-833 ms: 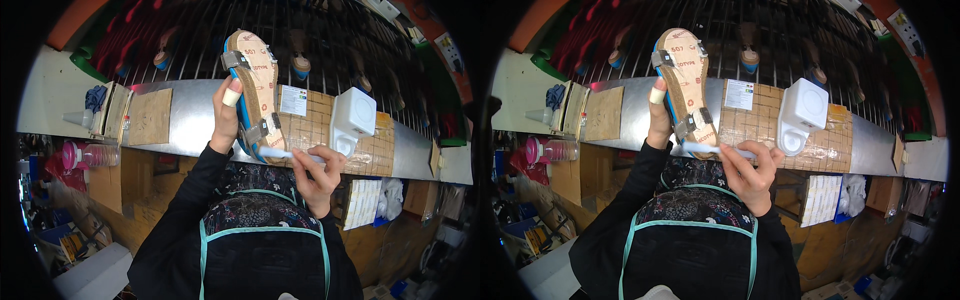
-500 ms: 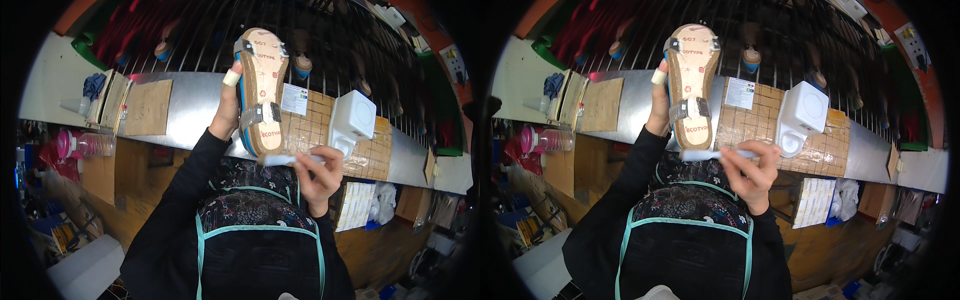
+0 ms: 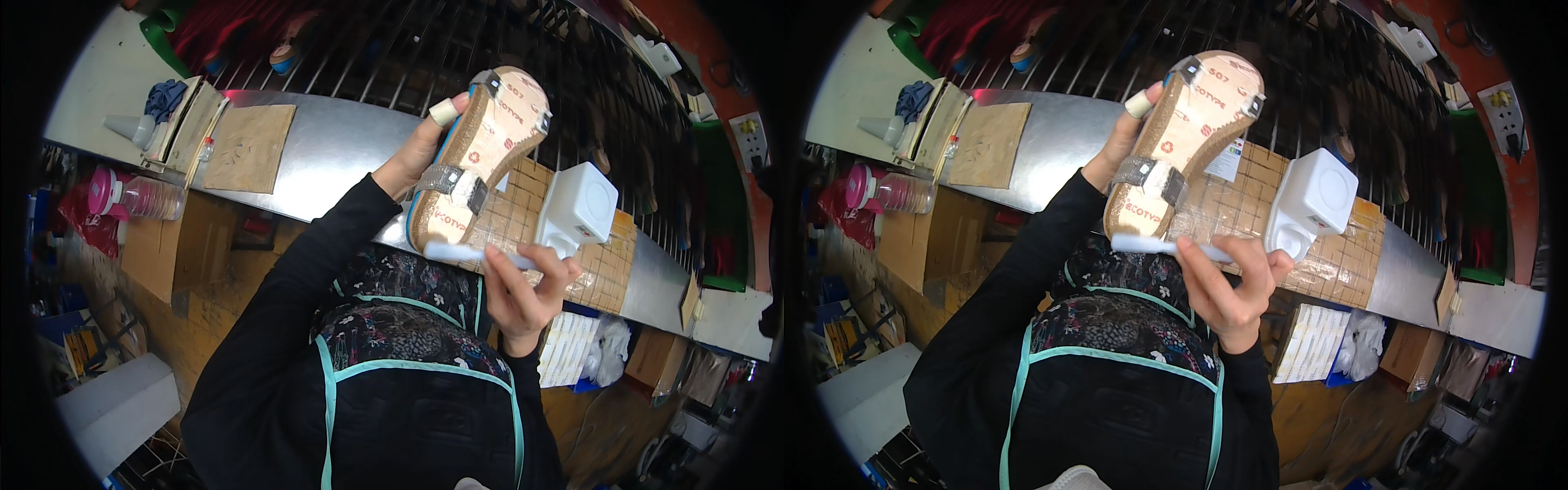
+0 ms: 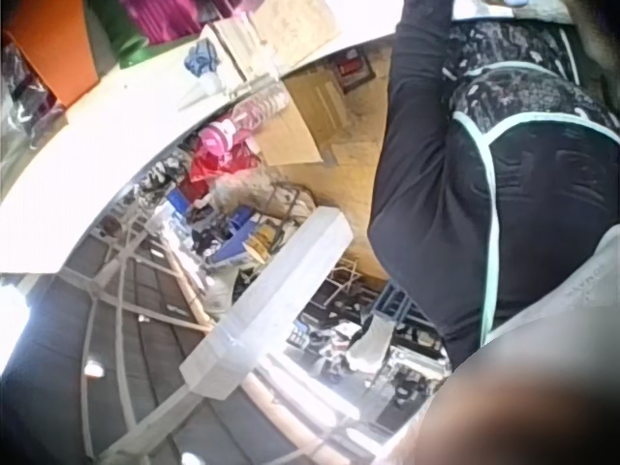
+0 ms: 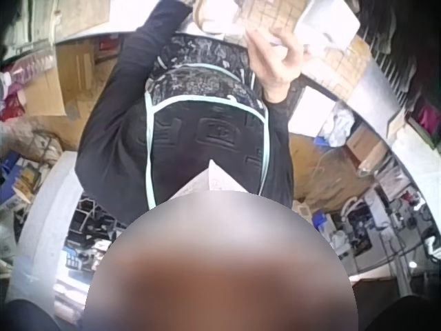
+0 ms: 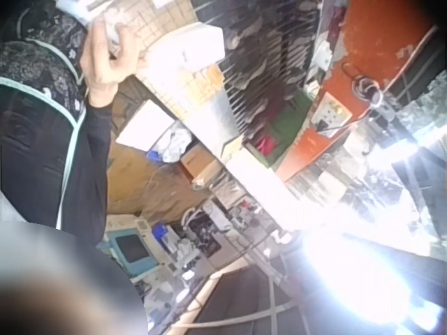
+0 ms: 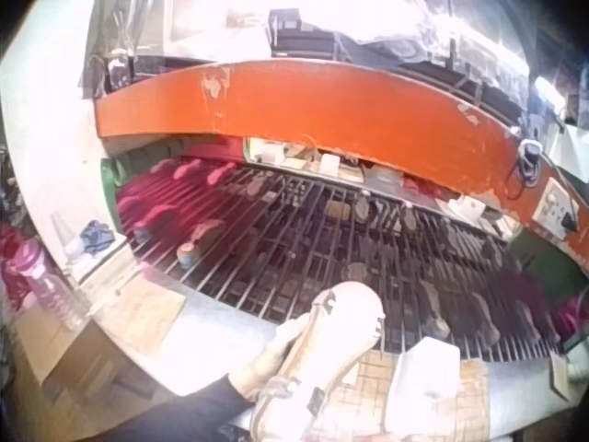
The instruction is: The person holds a blue and beige sandal and repeatedly applies a white substance from a small container onto the sole using a brush. The person rotates the sandal to cover different areas of the sole and periodically dips the brush back into the container to reload the substance.
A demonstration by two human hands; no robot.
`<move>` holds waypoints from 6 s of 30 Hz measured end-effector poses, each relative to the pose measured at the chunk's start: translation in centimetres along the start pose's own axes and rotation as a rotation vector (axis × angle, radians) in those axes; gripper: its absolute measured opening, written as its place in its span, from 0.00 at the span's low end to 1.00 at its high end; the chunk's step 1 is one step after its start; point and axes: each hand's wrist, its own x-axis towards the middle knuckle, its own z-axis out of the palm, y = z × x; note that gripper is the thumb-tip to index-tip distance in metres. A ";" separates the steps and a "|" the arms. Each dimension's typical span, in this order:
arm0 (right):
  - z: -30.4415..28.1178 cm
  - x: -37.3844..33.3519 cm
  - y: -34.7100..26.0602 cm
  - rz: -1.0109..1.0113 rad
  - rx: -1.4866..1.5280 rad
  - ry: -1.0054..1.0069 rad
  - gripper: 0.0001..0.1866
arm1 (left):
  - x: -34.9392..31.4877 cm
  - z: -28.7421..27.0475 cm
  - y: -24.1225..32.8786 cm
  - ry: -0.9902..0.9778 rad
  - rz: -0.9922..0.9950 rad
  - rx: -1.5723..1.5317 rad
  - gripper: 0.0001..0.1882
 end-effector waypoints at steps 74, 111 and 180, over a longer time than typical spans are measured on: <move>7.6 -0.6 9.7 0.853 0.431 -0.029 0.12 | 12.0 -20.9 0.8 0.711 0.206 -0.598 0.42; -8.5 -12.3 7.9 0.901 -0.400 -0.157 0.08 | -9.0 -0.4 -3.4 -0.277 0.183 0.023 0.75; -2.5 4.5 5.9 0.301 0.051 0.137 0.11 | -3.6 2.4 -2.6 -0.072 1.189 1.066 0.24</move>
